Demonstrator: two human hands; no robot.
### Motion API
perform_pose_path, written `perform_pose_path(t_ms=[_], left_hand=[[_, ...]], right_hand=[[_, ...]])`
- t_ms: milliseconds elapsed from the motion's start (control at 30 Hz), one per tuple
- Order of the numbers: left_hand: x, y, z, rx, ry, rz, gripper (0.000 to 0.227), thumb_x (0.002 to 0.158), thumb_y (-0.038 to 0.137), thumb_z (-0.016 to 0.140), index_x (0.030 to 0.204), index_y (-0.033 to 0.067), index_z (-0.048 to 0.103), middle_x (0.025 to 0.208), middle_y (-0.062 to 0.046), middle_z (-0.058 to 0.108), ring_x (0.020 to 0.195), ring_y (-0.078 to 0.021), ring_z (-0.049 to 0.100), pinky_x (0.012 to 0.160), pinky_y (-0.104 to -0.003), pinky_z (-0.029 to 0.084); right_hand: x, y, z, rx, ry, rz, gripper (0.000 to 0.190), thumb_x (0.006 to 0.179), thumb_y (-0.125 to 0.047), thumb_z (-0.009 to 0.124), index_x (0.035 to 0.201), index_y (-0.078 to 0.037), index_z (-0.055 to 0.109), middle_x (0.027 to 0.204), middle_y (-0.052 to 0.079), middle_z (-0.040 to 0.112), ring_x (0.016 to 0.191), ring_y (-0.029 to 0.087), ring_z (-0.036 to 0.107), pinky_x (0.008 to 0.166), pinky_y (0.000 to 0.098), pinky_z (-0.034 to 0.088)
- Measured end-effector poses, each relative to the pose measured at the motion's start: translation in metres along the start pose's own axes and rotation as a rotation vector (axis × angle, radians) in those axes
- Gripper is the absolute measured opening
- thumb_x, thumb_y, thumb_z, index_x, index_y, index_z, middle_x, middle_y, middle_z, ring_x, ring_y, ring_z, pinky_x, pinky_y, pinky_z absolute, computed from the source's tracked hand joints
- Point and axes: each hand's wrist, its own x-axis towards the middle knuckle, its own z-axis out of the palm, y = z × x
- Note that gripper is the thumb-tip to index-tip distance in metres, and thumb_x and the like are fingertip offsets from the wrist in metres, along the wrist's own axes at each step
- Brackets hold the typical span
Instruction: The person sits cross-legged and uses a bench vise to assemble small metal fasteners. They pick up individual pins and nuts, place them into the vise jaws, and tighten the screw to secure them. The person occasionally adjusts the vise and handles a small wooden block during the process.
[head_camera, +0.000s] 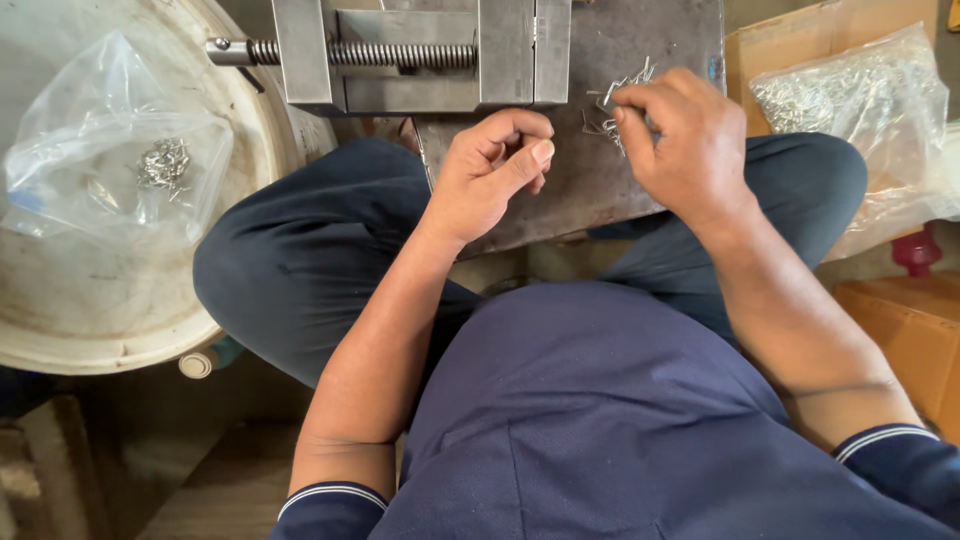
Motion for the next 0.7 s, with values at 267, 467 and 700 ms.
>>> perform_pose_path(t_ms=[267, 467, 700], left_hand=[[-0.004, -0.002, 0.003, 0.054, -0.003, 0.030, 0.016, 0.107, 0.009, 0.066, 0.119, -0.0009, 0.062, 0.090, 0.001, 0.058, 0.079, -0.0087, 0.056, 0.073, -0.027, 0.052], [-0.003, 0.001, 0.004, 0.093, -0.014, 0.056, 0.014, 0.108, 0.009, 0.066, 0.119, -0.0001, 0.062, 0.091, 0.002, 0.057, 0.080, -0.0077, 0.055, 0.073, -0.026, 0.052], [-0.005, -0.003, -0.001, 0.063, 0.022, 0.039, 0.014, 0.108, 0.011, 0.064, 0.118, 0.0010, 0.064, 0.091, 0.000, 0.062, 0.078, -0.0081, 0.060, 0.072, -0.025, 0.052]], right_hand=[[-0.002, -0.016, -0.002, -0.060, -0.064, -0.100, 0.010, 0.099, -0.016, 0.081, 0.100, -0.009, 0.074, 0.095, 0.007, 0.064, 0.088, 0.029, 0.066, 0.074, 0.0397, 0.053], [-0.009, -0.036, 0.002, -0.084, -0.078, -0.074, 0.010, 0.095, -0.013, 0.080, 0.104, -0.011, 0.076, 0.089, 0.008, 0.059, 0.081, 0.029, 0.064, 0.069, 0.0406, 0.051], [-0.037, -0.035, 0.003, 0.124, -0.083, 0.030, 0.007, 0.102, -0.010, 0.075, 0.108, -0.006, 0.074, 0.097, 0.010, 0.067, 0.085, 0.027, 0.067, 0.074, 0.0371, 0.054]])
